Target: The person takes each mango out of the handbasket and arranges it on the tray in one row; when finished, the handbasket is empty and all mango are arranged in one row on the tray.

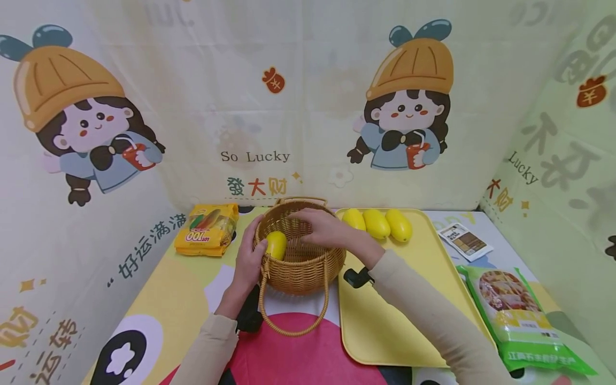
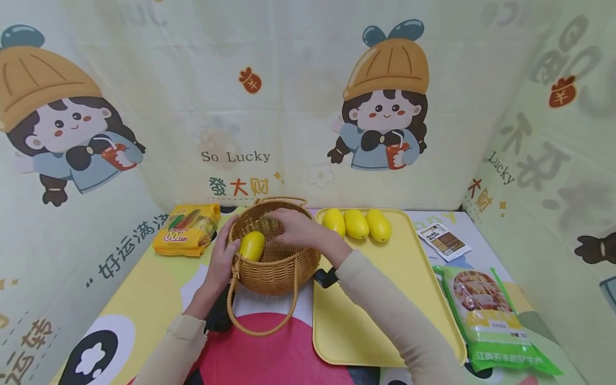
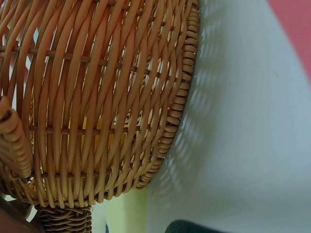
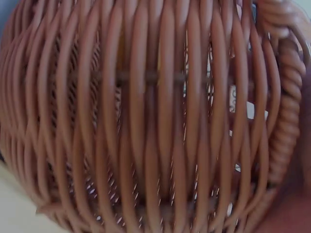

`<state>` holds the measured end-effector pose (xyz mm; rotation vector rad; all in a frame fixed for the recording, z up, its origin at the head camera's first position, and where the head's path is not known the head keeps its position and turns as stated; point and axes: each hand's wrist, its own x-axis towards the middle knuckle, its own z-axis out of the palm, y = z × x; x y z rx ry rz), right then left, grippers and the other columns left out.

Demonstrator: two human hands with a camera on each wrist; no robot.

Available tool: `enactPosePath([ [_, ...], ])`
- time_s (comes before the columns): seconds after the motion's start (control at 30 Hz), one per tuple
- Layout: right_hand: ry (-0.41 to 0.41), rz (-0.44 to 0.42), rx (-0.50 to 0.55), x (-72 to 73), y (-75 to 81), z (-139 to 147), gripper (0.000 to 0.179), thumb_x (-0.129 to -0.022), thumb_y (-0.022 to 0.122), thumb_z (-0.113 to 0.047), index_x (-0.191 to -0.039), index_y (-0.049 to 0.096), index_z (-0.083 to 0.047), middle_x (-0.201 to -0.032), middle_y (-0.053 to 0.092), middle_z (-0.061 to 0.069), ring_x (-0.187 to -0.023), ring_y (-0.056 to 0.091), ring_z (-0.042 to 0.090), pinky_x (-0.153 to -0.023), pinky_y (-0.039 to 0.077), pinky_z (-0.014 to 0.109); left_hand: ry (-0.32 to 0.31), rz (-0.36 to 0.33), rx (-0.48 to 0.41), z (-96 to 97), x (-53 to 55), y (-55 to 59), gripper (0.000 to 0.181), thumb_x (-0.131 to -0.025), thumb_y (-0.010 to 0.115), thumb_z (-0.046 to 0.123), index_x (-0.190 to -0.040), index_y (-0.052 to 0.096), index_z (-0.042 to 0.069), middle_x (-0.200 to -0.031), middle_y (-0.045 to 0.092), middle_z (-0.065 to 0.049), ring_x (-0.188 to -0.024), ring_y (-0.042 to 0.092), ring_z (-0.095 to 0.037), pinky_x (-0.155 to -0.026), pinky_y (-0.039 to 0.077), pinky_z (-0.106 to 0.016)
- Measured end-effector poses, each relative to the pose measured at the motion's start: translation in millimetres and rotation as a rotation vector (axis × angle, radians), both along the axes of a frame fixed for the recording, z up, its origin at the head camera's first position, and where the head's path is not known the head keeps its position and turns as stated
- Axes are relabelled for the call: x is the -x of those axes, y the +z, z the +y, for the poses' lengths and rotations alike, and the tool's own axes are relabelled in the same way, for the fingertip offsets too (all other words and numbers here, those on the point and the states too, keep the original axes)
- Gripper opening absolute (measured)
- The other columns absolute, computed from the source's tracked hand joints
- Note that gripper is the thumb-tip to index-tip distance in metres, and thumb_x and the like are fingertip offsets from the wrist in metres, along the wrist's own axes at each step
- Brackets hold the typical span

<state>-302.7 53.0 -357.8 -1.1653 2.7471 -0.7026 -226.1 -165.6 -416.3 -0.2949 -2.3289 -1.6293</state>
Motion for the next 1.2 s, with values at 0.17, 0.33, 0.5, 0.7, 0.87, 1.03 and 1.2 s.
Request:
enactPosePath([
  [0.17, 0.057, -0.025, -0.037, 0.4, -0.6, -12, 0.06, -0.09, 0.071, -0.019, -0.146, 0.051, -0.015, -0.148, 0.053, 0.005, -0.14, 0.047, 0.024, -0.115, 0.041, 0.041, -0.004, -0.005, -0.013, -0.8, 0.3, -0.3, 0.06, -0.099, 0.045, 0.01, -0.157, 0.029, 0.013, -0.161, 0.029, -0.011, -0.146, 0.033, -0.034, -0.117, 0.033, -0.057],
  [0.33, 0.112, -0.032, -0.092, 5.1, -6.9, -19, 0.056, -0.093, 0.066, -0.019, -0.146, 0.05, -0.013, -0.148, 0.053, 0.006, -0.141, 0.045, 0.025, -0.118, 0.036, 0.042, -0.011, -0.01, -0.019, -0.5, 0.6, -1.4, 0.06, -0.099, 0.045, 0.011, -0.157, 0.029, 0.014, -0.161, 0.029, -0.01, -0.146, 0.033, -0.032, -0.118, 0.032, -0.055],
  [0.5, 0.17, -0.028, -0.12, 9.8, -12.0, -24, 0.052, -0.094, 0.063, -0.016, -0.145, 0.052, -0.012, -0.147, 0.055, 0.005, -0.14, 0.047, 0.023, -0.118, 0.036, 0.039, -0.006, -0.003, -0.023, 0.5, -0.2, -0.6, 0.06, -0.098, 0.045, 0.011, -0.156, 0.029, 0.014, -0.16, 0.031, -0.01, -0.146, 0.034, -0.032, -0.117, 0.033, -0.055],
  [0.7, 0.202, -0.039, -0.152, 15.6, -17.2, -27, 0.054, -0.091, 0.066, -0.009, -0.144, 0.053, -0.012, -0.146, 0.056, 0.004, -0.139, 0.048, 0.022, -0.118, 0.037, 0.037, -0.015, 0.0, -0.022, 2.6, 0.7, 1.0, 0.06, -0.099, 0.046, 0.012, -0.157, 0.029, 0.014, -0.16, 0.031, -0.01, -0.146, 0.034, -0.033, -0.117, 0.034, -0.054],
  [0.87, 0.228, -0.055, -0.196, 18.3, -18.6, -31, 0.059, -0.089, 0.068, -0.008, -0.145, 0.052, -0.015, -0.149, 0.052, 0.003, -0.142, 0.044, 0.022, -0.119, 0.035, 0.039, 0.0, -0.007, -0.005, 2.0, 0.3, 3.2, 0.06, -0.099, 0.046, 0.013, -0.157, 0.029, 0.016, -0.161, 0.031, -0.009, -0.147, 0.033, -0.032, -0.117, 0.033, -0.054],
  [1.03, 0.24, -0.106, -0.247, 18.9, -19.0, -35, 0.068, -0.087, 0.068, -0.006, -0.15, 0.045, -0.019, -0.159, 0.038, 0.004, -0.148, 0.035, 0.023, -0.121, 0.03, 0.042, -0.002, -0.002, -0.005, 0.9, 0.7, 3.0, 0.06, -0.099, 0.045, 0.012, -0.157, 0.029, 0.014, -0.161, 0.03, -0.01, -0.148, 0.031, -0.031, -0.118, 0.033, -0.055],
  [1.2, 0.252, -0.086, -0.298, 19.3, -21.0, -38, 0.073, -0.087, 0.066, -0.005, -0.152, 0.042, -0.025, -0.161, 0.036, 0.002, -0.147, 0.036, 0.022, -0.121, 0.032, 0.042, -0.005, -0.006, -0.005, 0.2, -0.3, 2.3, 0.06, -0.099, 0.045, 0.013, -0.157, 0.029, 0.014, -0.161, 0.03, -0.01, -0.148, 0.032, -0.032, -0.117, 0.033, -0.055],
])
